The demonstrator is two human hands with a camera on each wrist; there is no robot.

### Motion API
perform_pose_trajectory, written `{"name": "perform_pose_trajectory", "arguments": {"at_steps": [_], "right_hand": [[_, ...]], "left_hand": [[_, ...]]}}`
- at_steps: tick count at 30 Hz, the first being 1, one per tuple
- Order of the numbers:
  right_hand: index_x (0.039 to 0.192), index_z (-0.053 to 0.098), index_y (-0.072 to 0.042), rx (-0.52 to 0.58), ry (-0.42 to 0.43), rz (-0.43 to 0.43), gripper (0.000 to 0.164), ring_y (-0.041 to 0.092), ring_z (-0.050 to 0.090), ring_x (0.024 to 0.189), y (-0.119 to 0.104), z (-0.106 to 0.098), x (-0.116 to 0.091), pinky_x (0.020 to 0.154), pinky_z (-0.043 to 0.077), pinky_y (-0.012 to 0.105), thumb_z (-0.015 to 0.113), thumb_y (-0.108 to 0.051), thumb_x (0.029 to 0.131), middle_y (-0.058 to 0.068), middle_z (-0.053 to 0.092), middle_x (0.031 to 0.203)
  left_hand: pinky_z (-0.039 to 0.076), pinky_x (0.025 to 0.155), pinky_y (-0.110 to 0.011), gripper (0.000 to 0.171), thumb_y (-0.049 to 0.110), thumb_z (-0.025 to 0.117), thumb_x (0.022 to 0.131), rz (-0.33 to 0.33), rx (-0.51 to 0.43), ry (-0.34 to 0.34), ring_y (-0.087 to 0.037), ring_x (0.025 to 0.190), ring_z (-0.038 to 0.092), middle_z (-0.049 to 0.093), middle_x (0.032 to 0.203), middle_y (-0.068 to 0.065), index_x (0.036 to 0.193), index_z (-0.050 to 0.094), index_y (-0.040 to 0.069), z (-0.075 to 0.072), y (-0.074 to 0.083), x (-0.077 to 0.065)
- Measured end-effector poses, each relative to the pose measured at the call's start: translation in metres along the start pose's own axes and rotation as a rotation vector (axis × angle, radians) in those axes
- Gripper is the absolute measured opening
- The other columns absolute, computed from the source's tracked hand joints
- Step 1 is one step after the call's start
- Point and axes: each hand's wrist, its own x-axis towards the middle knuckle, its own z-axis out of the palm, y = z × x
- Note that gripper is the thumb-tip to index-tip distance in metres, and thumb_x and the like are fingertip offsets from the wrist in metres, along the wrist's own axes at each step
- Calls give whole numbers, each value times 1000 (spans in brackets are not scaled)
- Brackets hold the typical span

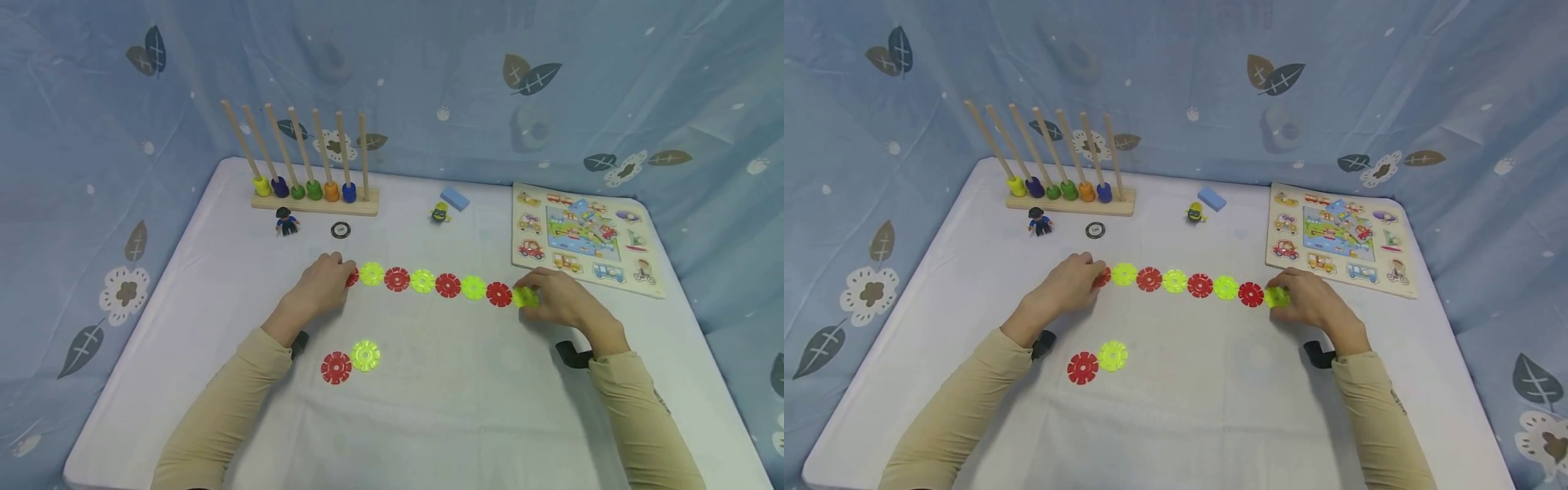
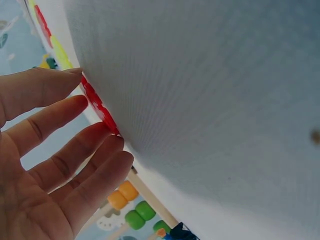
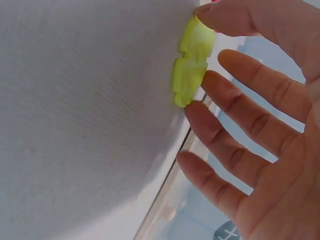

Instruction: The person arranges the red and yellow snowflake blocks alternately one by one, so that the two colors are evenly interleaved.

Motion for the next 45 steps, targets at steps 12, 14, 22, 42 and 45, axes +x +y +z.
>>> {"name": "perform_pose_trajectory", "arguments": {"at_steps": [12,14,22,42,45], "right_hand": [[104,71,-11,-132,191,-281,37,29,53,112,-52,8,1,97,44,52,79,-26,72,6,67,112],[104,71,-12,-160,194,-351,37,28,55,110,-65,13,3,96,45,49,80,-29,71,4,67,111],[106,71,-18,-193,159,-557,37,23,58,108,-114,24,12,97,48,44,79,-35,73,0,67,110],[120,65,-25,-303,25,-881,33,15,57,113,-222,58,37,99,47,31,65,-30,87,-5,63,123],[123,64,-28,-337,26,-898,32,14,56,116,-239,64,39,101,46,30,62,-30,91,-6,61,127]], "left_hand": [[53,83,-44,33,6,60,87,-9,5,-26,-31,92,59,62,104,-19,120,62,2,2,-3,3],[53,82,-44,33,6,59,87,-10,3,-25,-31,91,58,62,103,-19,119,63,2,2,-3,3],[52,81,-44,31,5,58,88,-28,-8,-52,-30,91,57,62,103,-18,119,63,3,1,-2,4],[52,88,-45,33,4,55,92,-22,8,-87,-32,100,60,62,111,-18,124,60,3,-1,-3,7],[51,89,-45,34,4,56,91,-22,10,-87,-32,100,60,62,111,-19,125,60,2,-1,-4,7]]}}
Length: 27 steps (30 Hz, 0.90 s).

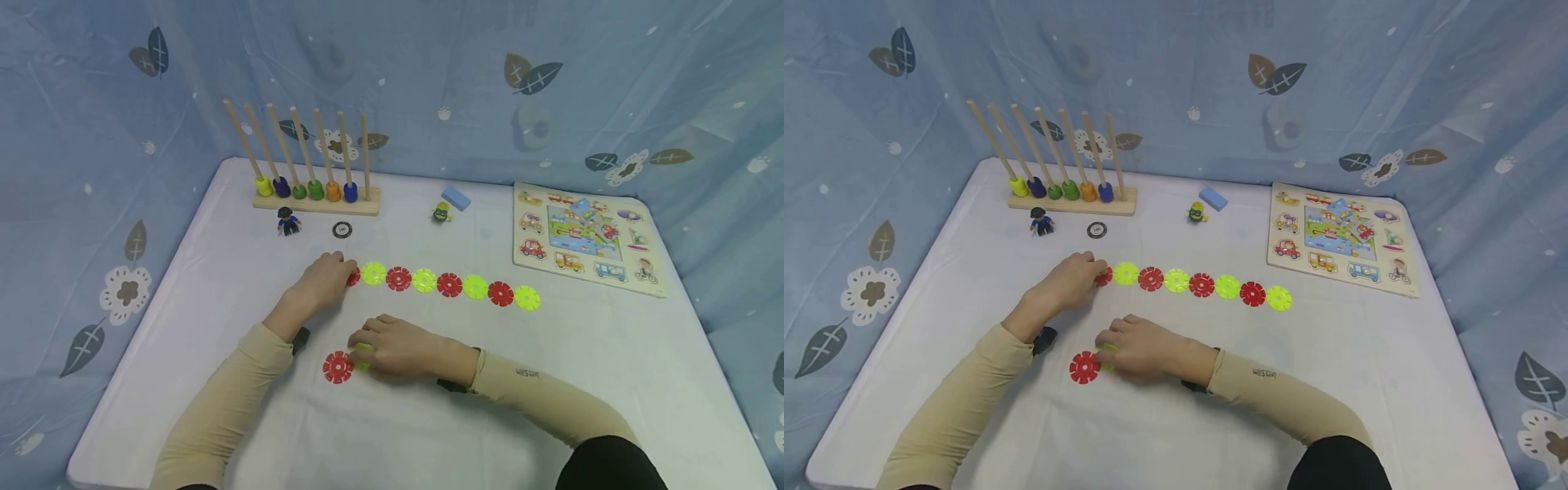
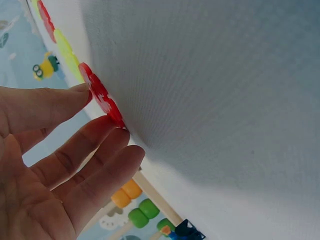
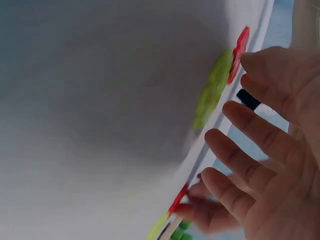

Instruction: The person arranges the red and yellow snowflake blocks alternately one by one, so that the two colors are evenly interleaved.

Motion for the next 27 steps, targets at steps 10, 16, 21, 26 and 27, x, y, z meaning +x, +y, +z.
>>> {"name": "perform_pose_trajectory", "arguments": {"at_steps": [10,16,21,26,27], "right_hand": [[131,59,-26,-95,-52,-64,40,12,54,118,-15,4,28,101,44,27,61,-35,92,-8,56,137],[126,63,-21,-106,-30,-100,37,11,56,115,-20,3,32,99,45,23,62,-36,92,-7,62,128],[119,67,-19,-48,-24,-109,32,9,57,110,-22,3,32,95,46,21,64,-34,91,-6,64,122],[111,70,-18,41,-35,-117,27,9,58,103,-25,2,33,89,46,19,67,-32,88,-6,64,116],[111,69,-18,52,-44,-122,27,8,58,102,-25,1,33,89,46,20,67,-32,87,-6,64,116]], "left_hand": [[52,88,-46,34,3,55,90,13,6,10,-32,98,60,62,111,-20,124,61,1,-1,1,-2],[52,86,-45,33,2,54,91,12,-3,11,-31,95,59,63,109,-19,123,61,1,-1,1,-3],[52,85,-44,32,2,54,90,15,-5,18,-30,93,59,63,107,-19,121,62,1,-2,2,-4],[52,84,-43,32,4,58,89,14,-2,19,-29,91,58,63,106,-18,121,62,1,-2,2,-4],[52,84,-43,32,4,58,89,14,-1,20,-29,91,58,63,105,-18,120,62,1,-3,2,-4]]}}
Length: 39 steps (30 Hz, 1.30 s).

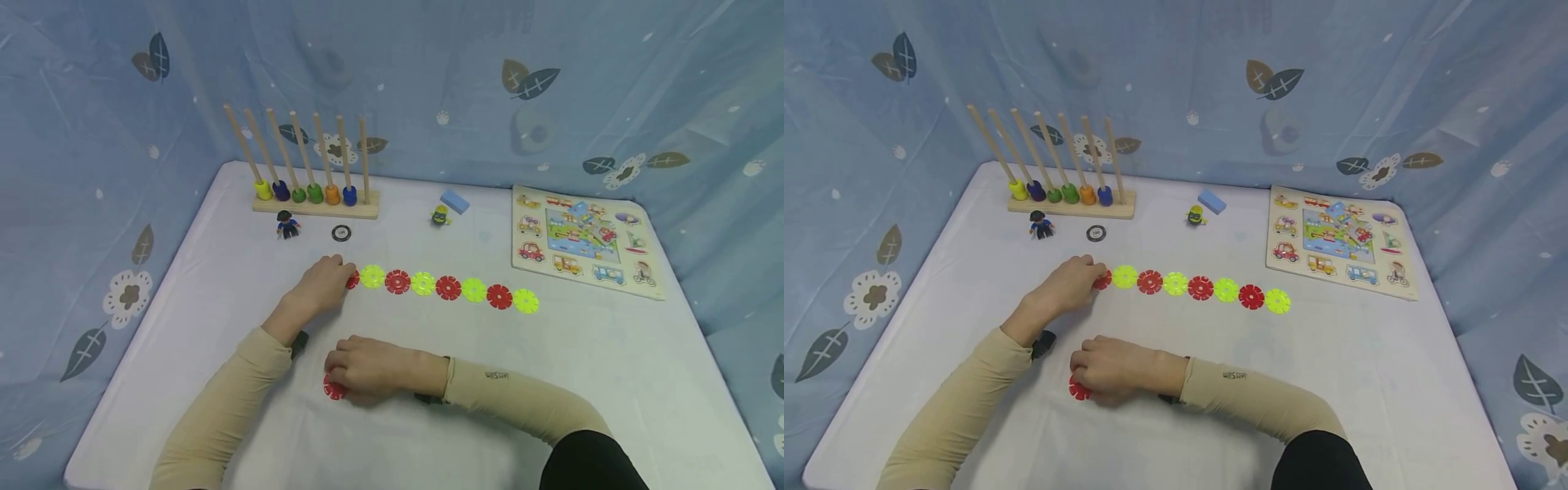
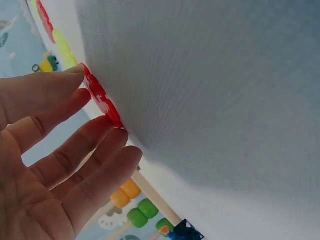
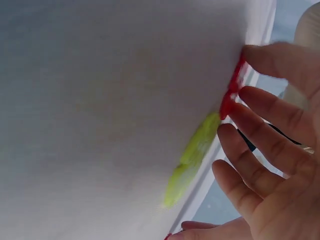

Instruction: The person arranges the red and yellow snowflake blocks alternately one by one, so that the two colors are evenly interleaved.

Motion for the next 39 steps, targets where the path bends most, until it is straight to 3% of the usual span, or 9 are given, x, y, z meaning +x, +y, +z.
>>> {"name": "perform_pose_trajectory", "arguments": {"at_steps": [10,22,32,36,39], "right_hand": [[111,66,-20,0,-85,-57,35,6,54,97,-8,-3,1,86,45,20,68,-40,83,-6,61,115],[113,64,-22,7,-122,-39,42,6,53,96,-12,-5,2,81,44,20,72,-45,78,-7,59,116],[95,67,-25,-114,-13,-129,22,8,56,88,-9,-3,-4,77,44,24,65,-41,80,-10,61,102],[103,68,-30,-114,-26,-81,32,11,53,98,-5,-10,-9,85,42,26,66,-48,76,-10,60,109],[106,67,-32,-93,-85,-36,37,10,51,101,-3,-16,-13,88,41,26,71,-50,74,-11,60,111]], "left_hand": [[52,86,-43,32,5,57,90,-13,-17,0,-29,93,58,62,107,-18,122,62,3,2,-2,-1],[51,89,-44,34,6,59,90,-28,-27,-10,-30,98,58,62,111,-18,124,61,3,3,-4,-3],[51,88,-44,33,5,56,91,-14,-22,-8,-30,97,58,62,109,-18,124,61,2,3,-2,-3],[52,85,-44,31,4,56,91,-4,-15,10,-30,93,58,62,107,-18,122,62,2,3,-1,-2],[52,85,-44,31,4,56,91,-4,-13,12,-30,94,58,62,107,-18,122,62,2,2,-1,-1]]}}
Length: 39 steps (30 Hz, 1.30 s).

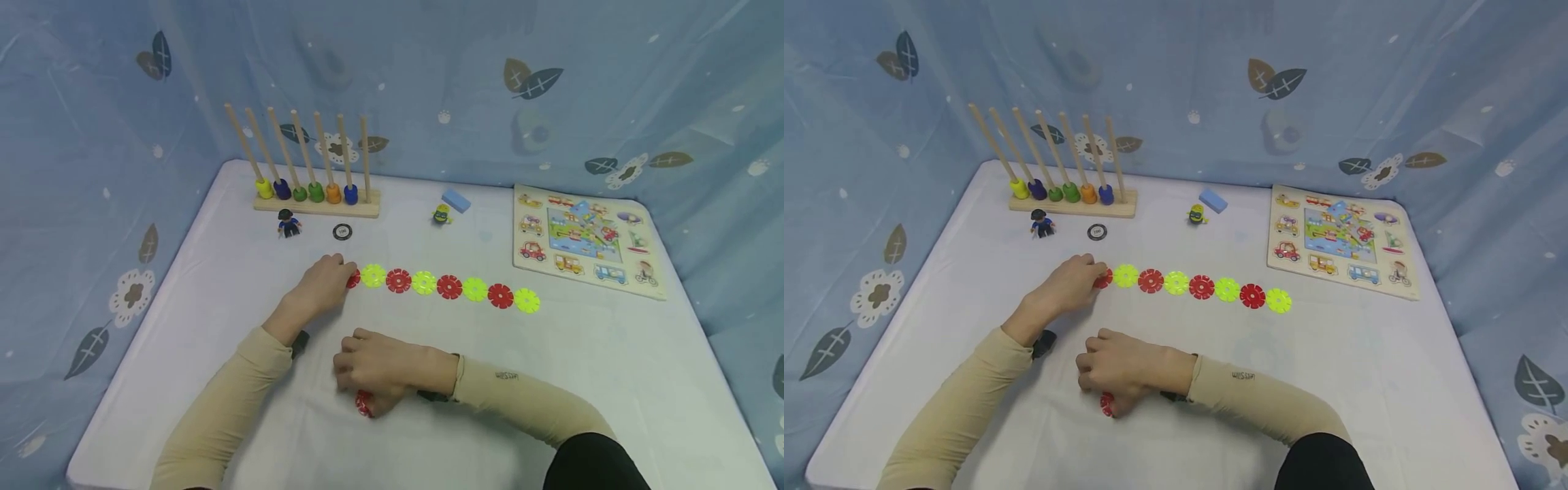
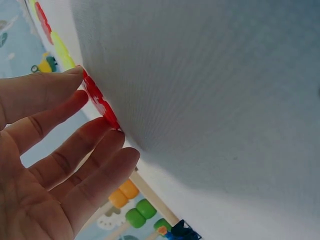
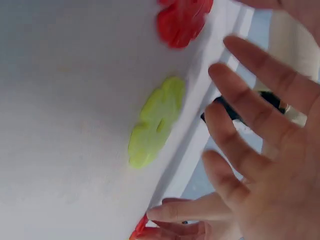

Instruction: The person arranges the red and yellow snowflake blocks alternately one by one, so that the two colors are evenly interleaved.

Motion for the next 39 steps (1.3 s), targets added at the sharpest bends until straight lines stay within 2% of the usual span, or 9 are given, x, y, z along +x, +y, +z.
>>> {"name": "perform_pose_trajectory", "arguments": {"at_steps": [5,10,16,20,23,29,39], "right_hand": [[108,65,-32,7,-89,7,40,7,53,96,-2,-2,-5,85,44,23,77,-48,72,-11,59,109],[106,65,-31,-5,-95,2,35,7,54,96,-7,0,-11,88,45,23,74,-44,74,-11,58,108],[111,63,-32,3,-119,-1,40,6,53,90,-14,1,-18,83,46,21,75,-43,74,-11,55,112],[110,63,-31,-24,-105,-5,38,5,54,85,-18,2,-20,78,48,20,74,-42,76,-11,55,109],[111,63,-30,-36,-98,-11,39,6,53,89,-18,3,-20,80,48,20,73,-44,76,-10,56,109],[110,62,-28,8,-96,-21,39,5,51,89,-20,7,-19,79,47,19,73,-44,76,-10,56,108],[106,60,-29,-10,-66,32,39,7,52,88,-20,11,-30,78,42,24,71,-46,73,-9,56,106]], "left_hand": [[52,86,-45,31,5,56,91,4,7,0,-31,95,59,62,107,-18,121,62,2,-1,0,1],[52,84,-44,31,6,57,91,7,8,9,-30,93,58,62,106,-18,121,62,2,-2,1,1],[52,83,-45,32,7,60,89,12,13,14,-30,92,58,62,105,-18,121,62,2,-1,1,1],[52,83,-45,33,8,61,89,11,17,21,-30,93,59,62,105,-18,120,62,2,0,0,2],[52,82,-44,33,9,63,88,9,12,20,-30,92,58,62,104,-18,120,62,2,0,-1,2],[52,82,-44,33,9,63,87,13,13,13,-30,91,58,62,104,-17,120,62,2,1,-1,0],[52,81,-43,33,10,64,88,19,9,21,-29,91,58,62,104,-17,119,63,2,1,-1,0]]}}
